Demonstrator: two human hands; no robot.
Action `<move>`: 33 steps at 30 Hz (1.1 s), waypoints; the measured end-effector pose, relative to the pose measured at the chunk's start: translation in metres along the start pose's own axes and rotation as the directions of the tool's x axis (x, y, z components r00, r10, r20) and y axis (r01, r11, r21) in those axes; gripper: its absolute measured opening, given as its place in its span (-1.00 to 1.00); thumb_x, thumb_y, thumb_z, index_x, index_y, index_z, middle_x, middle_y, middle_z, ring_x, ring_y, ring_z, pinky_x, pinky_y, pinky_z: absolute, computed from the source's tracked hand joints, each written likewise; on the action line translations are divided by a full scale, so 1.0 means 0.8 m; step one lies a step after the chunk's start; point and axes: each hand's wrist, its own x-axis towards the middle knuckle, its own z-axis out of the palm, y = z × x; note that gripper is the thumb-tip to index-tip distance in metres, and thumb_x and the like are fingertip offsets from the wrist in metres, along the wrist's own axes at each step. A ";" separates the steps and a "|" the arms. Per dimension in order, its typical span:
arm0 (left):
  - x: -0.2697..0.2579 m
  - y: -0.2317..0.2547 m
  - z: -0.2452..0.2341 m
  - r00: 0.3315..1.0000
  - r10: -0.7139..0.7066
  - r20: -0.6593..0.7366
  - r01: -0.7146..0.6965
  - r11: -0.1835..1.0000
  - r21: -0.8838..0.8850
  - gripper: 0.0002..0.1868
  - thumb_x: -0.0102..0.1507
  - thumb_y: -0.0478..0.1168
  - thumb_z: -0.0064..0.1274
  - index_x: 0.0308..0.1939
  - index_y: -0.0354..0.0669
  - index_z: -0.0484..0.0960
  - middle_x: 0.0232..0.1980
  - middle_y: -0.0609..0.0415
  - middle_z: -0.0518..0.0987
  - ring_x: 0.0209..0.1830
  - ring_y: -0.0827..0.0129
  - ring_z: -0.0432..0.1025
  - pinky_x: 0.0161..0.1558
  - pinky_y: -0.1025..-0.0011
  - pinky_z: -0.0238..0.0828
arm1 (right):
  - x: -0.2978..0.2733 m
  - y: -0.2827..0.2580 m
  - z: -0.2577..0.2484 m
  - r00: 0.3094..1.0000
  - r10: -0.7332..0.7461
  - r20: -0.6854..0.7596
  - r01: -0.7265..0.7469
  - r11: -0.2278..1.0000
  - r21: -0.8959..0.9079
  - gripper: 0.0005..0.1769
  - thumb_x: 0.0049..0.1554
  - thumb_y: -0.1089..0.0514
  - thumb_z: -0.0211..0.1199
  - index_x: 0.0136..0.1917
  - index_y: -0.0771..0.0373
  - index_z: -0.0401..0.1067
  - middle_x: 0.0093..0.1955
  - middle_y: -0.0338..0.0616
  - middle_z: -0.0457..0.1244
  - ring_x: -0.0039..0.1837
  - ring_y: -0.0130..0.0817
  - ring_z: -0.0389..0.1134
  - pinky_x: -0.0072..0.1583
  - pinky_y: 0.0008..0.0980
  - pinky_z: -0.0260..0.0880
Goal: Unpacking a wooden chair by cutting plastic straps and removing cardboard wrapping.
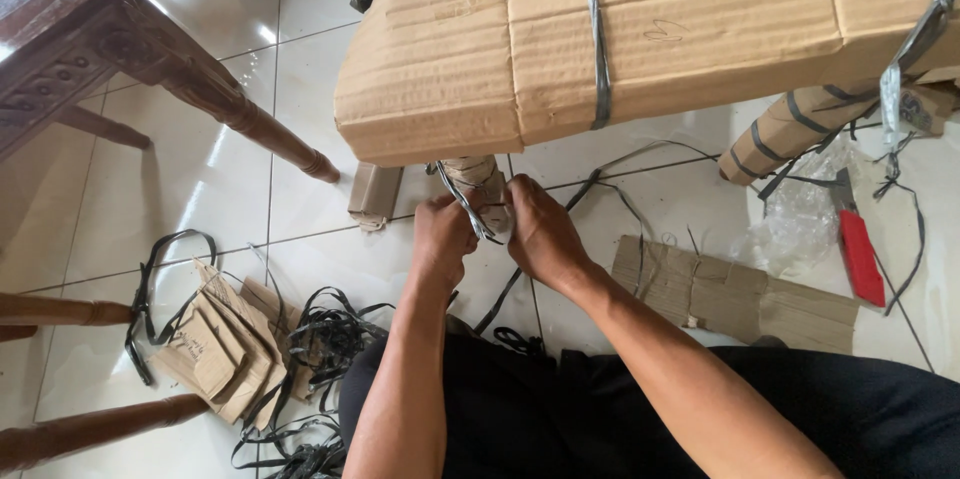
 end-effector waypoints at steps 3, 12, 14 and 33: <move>-0.004 0.003 -0.002 0.999 -0.025 0.030 0.025 0.999 -0.025 -0.77 0.10 -0.20 0.22 -0.56 -0.25 0.57 -0.70 0.11 0.32 -0.75 0.48 0.16 -0.69 0.54 0.07 | 0.004 -0.011 -0.007 1.000 0.023 -0.010 -0.023 1.000 -0.013 -0.74 0.10 0.48 0.00 0.02 0.23 0.20 -0.12 0.08 0.23 0.02 0.26 0.39 -0.02 0.08 0.42; -0.022 -0.020 0.015 0.987 0.072 -0.145 -0.109 0.959 -0.263 -0.80 0.15 -0.27 0.26 -0.40 -0.37 0.61 -0.64 0.14 0.29 -0.71 0.58 0.16 -0.63 0.65 0.03 | 0.018 0.003 0.000 0.980 0.025 -0.199 -0.005 0.995 0.104 -0.85 0.20 0.34 0.15 0.05 0.21 0.41 -0.12 0.00 0.33 -0.06 0.06 0.45 -0.09 -0.07 0.47; -0.037 -0.006 0.020 0.983 0.081 -0.163 -0.125 0.950 -0.286 -0.81 0.19 -0.28 0.21 -0.36 -0.40 0.61 -0.63 0.15 0.28 -0.70 0.61 0.15 -0.64 0.67 0.00 | 0.015 -0.005 -0.003 0.977 0.032 -0.210 0.000 0.989 0.148 -0.89 0.23 0.24 0.18 0.05 0.16 0.46 -0.13 -0.07 0.34 -0.07 -0.07 0.46 -0.10 -0.17 0.48; -0.044 -0.013 0.020 0.934 0.340 -0.109 -0.357 0.880 -0.314 -0.86 0.30 -0.21 0.25 -0.18 -0.22 0.70 -0.48 0.23 0.50 -0.43 0.67 0.28 -0.36 0.65 0.20 | 0.014 -0.017 0.004 0.926 0.286 -0.246 -0.131 0.854 0.503 -0.81 0.15 0.27 0.19 0.03 0.34 0.52 -0.16 0.15 0.40 -0.09 -0.14 0.44 -0.07 -0.12 0.48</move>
